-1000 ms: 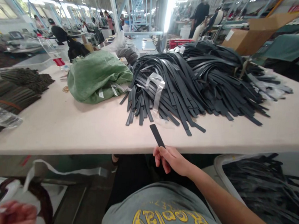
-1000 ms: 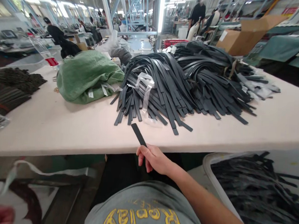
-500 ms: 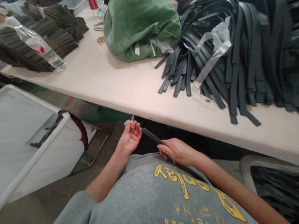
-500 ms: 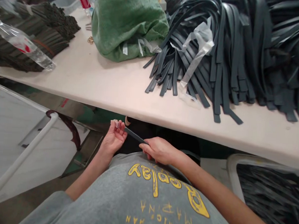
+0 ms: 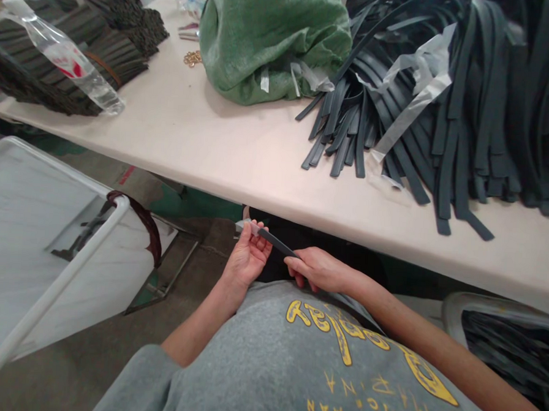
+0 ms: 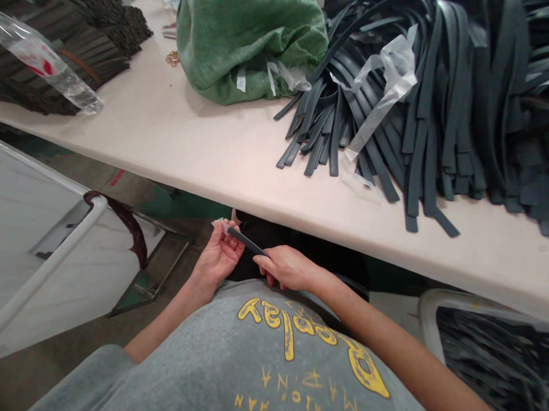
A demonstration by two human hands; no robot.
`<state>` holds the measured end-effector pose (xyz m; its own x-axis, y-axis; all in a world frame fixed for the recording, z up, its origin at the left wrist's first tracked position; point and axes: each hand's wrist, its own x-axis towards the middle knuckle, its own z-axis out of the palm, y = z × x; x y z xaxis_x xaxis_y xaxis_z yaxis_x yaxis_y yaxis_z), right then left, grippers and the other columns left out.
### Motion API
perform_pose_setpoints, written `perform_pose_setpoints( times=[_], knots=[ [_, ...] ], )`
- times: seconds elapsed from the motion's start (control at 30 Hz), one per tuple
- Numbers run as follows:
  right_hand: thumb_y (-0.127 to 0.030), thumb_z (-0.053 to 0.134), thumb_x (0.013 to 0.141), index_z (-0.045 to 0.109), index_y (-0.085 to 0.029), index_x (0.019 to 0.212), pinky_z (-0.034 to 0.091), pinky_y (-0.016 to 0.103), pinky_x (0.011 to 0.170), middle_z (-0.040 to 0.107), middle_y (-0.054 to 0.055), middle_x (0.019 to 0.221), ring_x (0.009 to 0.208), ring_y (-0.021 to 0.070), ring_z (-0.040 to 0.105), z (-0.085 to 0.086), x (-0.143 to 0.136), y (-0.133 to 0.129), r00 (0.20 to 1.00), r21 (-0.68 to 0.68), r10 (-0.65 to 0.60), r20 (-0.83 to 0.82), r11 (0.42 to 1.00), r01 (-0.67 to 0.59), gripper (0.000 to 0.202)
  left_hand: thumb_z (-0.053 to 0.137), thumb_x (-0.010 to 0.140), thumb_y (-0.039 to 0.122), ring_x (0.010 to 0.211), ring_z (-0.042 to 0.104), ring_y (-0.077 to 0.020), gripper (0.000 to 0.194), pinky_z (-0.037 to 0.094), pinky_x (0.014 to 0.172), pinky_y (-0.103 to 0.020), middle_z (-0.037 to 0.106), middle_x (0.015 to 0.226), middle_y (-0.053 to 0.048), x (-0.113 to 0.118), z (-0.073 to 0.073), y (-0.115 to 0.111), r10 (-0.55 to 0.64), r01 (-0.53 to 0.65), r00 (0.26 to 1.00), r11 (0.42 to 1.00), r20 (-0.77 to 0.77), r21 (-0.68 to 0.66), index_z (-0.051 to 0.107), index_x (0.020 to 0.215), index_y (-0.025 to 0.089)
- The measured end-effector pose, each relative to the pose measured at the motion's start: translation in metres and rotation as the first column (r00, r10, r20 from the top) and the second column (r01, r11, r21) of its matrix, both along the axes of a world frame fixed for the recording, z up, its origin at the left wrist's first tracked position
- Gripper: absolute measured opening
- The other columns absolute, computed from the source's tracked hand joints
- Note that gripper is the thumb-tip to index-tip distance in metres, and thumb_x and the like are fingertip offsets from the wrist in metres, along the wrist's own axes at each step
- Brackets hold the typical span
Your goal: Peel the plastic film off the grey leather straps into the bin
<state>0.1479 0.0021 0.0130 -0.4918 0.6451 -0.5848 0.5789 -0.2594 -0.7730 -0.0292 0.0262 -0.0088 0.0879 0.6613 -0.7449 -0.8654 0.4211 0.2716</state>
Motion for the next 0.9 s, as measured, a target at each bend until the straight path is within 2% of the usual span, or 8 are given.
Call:
perform_pose_setpoints(
  times=[0.23, 0.43, 0.5, 0.57, 0.67, 0.73, 0.83, 0.9],
  knots=[
    [-0.043, 0.039, 0.097, 0.057, -0.017, 0.076, 0.040, 0.020, 0.039, 0.063, 0.000, 0.059, 0.038, 0.0091, 0.052, -0.007, -0.002, 0.004, 1.000, -0.053, 0.000, -0.021, 0.999, -0.001, 0.039, 0.051, 0.099, 0.026, 0.069, 0.070, -0.0094, 0.026, 0.055, 0.069, -0.021, 0.074, 0.077, 0.002, 0.000, -0.003, 0.001, 0.026, -0.026, 1.000, 1.000, -0.009, 0.007, 0.069, 0.081, 0.019],
    [-0.050, 0.036, 0.098, 0.056, -0.016, 0.077, 0.040, 0.020, 0.039, 0.062, 0.001, 0.058, 0.037, 0.0090, 0.050, -0.001, -0.011, 0.017, 0.993, -0.139, 0.050, -0.109, 0.988, -0.065, 0.044, 0.057, 0.095, 0.021, 0.070, 0.071, -0.0108, 0.017, 0.056, 0.069, -0.021, 0.074, 0.078, -0.002, 0.007, -0.008, -0.009, -0.034, 0.040, 0.997, 0.995, -0.064, 0.086, 0.069, 0.085, 0.016],
    [-0.046, 0.037, 0.097, 0.059, -0.015, 0.086, 0.042, 0.020, 0.041, 0.065, 0.002, 0.065, 0.041, 0.0099, 0.055, 0.008, -0.011, 0.018, 0.992, -0.067, 0.063, -0.107, 0.995, -0.070, 0.039, 0.057, 0.095, 0.019, 0.067, 0.070, -0.0105, 0.017, 0.055, 0.066, -0.020, 0.074, 0.077, -0.003, 0.006, -0.009, -0.009, -0.027, 0.033, 0.996, 0.996, -0.083, 0.080, 0.069, 0.085, 0.015],
    [-0.040, 0.043, 0.096, 0.060, -0.016, 0.104, 0.046, 0.021, 0.047, 0.068, 0.002, 0.076, 0.049, 0.0109, 0.061, 0.020, -0.006, 0.016, 0.996, 0.080, 0.029, -0.086, 0.997, -0.022, 0.030, 0.056, 0.095, 0.020, 0.066, 0.069, -0.0100, 0.018, 0.055, 0.064, -0.020, 0.073, 0.076, -0.002, 0.003, -0.010, -0.008, 0.005, -0.002, 0.996, 0.999, -0.085, 0.037, 0.069, 0.084, 0.014],
    [-0.029, 0.048, 0.093, 0.052, -0.021, 0.129, 0.047, 0.021, 0.051, 0.068, -0.001, 0.079, 0.050, 0.0104, 0.062, 0.037, 0.003, 0.013, 0.997, 0.269, -0.075, -0.037, 0.960, 0.082, 0.037, 0.059, 0.094, 0.023, 0.066, 0.069, -0.0093, 0.015, 0.055, 0.064, -0.021, 0.073, 0.078, -0.001, 0.001, -0.011, -0.011, 0.013, -0.014, 0.998, 1.000, -0.055, -0.013, 0.069, 0.086, 0.015],
    [-0.024, 0.048, 0.093, 0.050, -0.023, 0.134, 0.046, 0.021, 0.049, 0.067, -0.003, 0.073, 0.045, 0.0096, 0.058, 0.041, 0.002, 0.014, 0.995, 0.345, -0.093, 0.027, 0.935, 0.078, 0.041, 0.060, 0.094, 0.025, 0.067, 0.069, -0.0102, 0.014, 0.056, 0.065, -0.022, 0.074, 0.081, -0.002, 0.004, -0.009, -0.015, -0.048, 0.048, 0.999, 0.999, -0.017, -0.002, 0.070, 0.088, 0.016],
    [-0.022, 0.047, 0.093, 0.053, -0.023, 0.132, 0.045, 0.022, 0.050, 0.066, -0.003, 0.070, 0.043, 0.0094, 0.056, 0.038, -0.009, 0.020, 0.992, 0.392, -0.065, 0.109, 0.920, 0.017, 0.040, 0.060, 0.094, 0.026, 0.071, 0.070, -0.0128, 0.016, 0.056, 0.068, -0.025, 0.074, 0.086, -0.005, 0.012, -0.005, -0.020, -0.164, 0.162, 0.986, 0.986, 0.037, 0.048, 0.070, 0.090, 0.014],
    [-0.024, 0.048, 0.093, 0.051, -0.021, 0.134, 0.046, 0.023, 0.052, 0.068, -0.002, 0.072, 0.044, 0.0102, 0.057, 0.038, -0.011, 0.022, 0.994, 0.386, -0.049, 0.098, 0.922, 0.008, 0.041, 0.060, 0.093, 0.025, 0.072, 0.069, -0.0128, 0.015, 0.056, 0.070, -0.025, 0.074, 0.087, -0.005, 0.012, -0.004, -0.020, -0.169, 0.167, 0.985, 0.985, 0.034, 0.051, 0.071, 0.090, 0.014]
  ],
)
